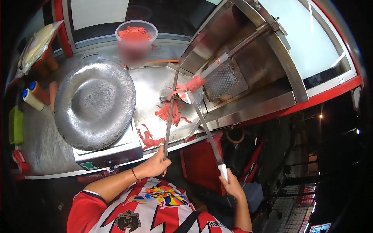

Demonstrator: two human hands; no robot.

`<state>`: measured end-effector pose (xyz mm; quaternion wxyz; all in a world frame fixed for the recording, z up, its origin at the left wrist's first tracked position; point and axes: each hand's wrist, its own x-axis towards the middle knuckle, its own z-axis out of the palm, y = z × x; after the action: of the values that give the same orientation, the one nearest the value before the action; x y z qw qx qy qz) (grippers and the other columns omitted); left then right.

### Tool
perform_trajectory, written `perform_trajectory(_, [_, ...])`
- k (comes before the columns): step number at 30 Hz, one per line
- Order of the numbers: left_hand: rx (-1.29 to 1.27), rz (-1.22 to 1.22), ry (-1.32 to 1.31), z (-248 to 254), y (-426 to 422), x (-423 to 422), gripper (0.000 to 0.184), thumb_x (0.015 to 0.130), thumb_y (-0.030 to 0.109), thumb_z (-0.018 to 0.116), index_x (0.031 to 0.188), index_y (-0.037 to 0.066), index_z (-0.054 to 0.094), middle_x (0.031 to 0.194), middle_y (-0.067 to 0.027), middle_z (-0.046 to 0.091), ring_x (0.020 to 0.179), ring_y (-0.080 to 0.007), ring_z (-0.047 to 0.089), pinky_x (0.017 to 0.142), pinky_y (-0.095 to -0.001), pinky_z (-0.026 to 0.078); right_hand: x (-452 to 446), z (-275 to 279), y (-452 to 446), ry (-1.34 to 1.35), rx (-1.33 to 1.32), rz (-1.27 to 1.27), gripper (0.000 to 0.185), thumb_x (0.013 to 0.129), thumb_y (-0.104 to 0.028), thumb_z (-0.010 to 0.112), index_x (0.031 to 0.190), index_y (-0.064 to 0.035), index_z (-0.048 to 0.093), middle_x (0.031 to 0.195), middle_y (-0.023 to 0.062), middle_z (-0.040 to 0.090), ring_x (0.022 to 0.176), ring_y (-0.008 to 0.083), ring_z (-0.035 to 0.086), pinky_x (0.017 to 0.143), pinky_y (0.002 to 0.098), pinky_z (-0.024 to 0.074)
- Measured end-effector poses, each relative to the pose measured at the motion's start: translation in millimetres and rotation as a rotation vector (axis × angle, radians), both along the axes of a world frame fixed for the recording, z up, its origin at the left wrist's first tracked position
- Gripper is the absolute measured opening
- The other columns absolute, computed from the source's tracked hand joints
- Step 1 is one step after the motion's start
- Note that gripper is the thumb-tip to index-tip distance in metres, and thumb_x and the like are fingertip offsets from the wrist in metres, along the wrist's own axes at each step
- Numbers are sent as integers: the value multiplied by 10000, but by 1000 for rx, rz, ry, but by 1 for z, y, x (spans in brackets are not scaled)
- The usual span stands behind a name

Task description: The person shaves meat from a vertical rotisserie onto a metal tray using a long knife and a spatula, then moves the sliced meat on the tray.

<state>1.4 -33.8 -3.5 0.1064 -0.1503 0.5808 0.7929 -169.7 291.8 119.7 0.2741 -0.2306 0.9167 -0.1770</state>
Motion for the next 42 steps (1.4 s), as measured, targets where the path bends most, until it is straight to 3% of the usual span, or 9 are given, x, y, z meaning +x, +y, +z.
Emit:
perform_trajectory(11, [-75, 105, -121, 39, -37, 78, 193, 1006, 2, 498, 1169, 27, 398, 790, -73, 538, 527, -172, 575, 496, -349, 475, 5, -53, 44, -25, -96, -60, 296, 989, -176, 691, 1223, -30, 582, 893, 242, 701, 846, 422, 722, 730, 460, 524])
perform_trajectory(19, [-131, 121, -104, 13, -21, 25, 314, 1050, 126, 562, 1270, 24, 362, 796, -87, 544, 556, -171, 574, 496, -369, 469, 5, -63, 3, 56, -305, -72, 297, 993, -188, 689, 1217, -20, 590, 881, 222, 701, 789, 371, 725, 670, 444, 531])
perform_trajectory(22, [-133, 101, -113, 19, -5, 30, 287, 1048, 120, 557, 1224, 16, 356, 782, -101, 546, 553, -202, 574, 513, -397, 479, 17, -73, -37, 69, -430, -65, 281, 1036, -139, 652, 1261, -12, 541, 721, 70, 622, 518, 150, 618, 471, 317, 493])
perform_trajectory(26, [-122, 95, -124, 4, 11, 65, 228, 1015, 128, 591, 1124, 29, 417, 812, -138, 570, 746, -244, 619, 674, -429, 484, 32, -71, -92, 66, -457, -165, 289, 1035, -155, 638, 1260, -8, 532, 746, 181, 662, 630, 330, 703, 553, 442, 509])
perform_trajectory(30, [-198, 112, -89, -11, 7, 44, 228, 1023, 133, 585, 1119, 34, 403, 841, -144, 557, 690, -231, 602, 643, -420, 498, 20, -91, -138, 217, -527, -141, 319, 1037, -133, 602, 1303, 1, 487, 947, 311, 665, 888, 531, 669, 732, 543, 515])
perform_trajectory(34, [80, 92, -3, -14, 24, 33, 233, 1048, 89, 543, 1148, 55, 335, 826, -82, 513, 562, -164, 560, 499, -352, 476, -12, -102, -190, 305, -633, -77, 319, 1046, -158, 588, 1290, 11, 469, 877, 313, 666, 822, 542, 655, 700, 568, 486])
perform_trajectory(37, [163, 113, 42, -22, 33, 24, 228, 1041, 59, 519, 1148, 65, 318, 818, -58, 489, 548, -145, 553, 491, -336, 473, -46, -110, -225, 562, -680, 74, 250, 1053, -140, 590, 1237, -11, 479, 776, 180, 647, 580, 288, 656, 530, 440, 498])
perform_trajectory(41, [142, 113, 51, -20, 37, 13, 227, 1036, 31, 496, 1150, 71, 303, 786, -50, 472, 546, -149, 534, 499, -335, 477, -39, -136, -206, 465, -678, 59, 228, 1061, -155, 585, 1209, -23, 473, 769, 141, 640, 521, 241, 627, 472, 405, 476])
perform_trajectory(42, [127, 115, 53, -17, 35, 10, 229, 1038, 18, 488, 1149, 76, 296, 772, -50, 467, 543, -150, 522, 500, -334, 477, -20, -149, -186, 371, -674, 16, 294, 1061, -173, 583, 1283, -11, 478, 757, 173, 649, 592, 319, 663, 543, 442, 500])
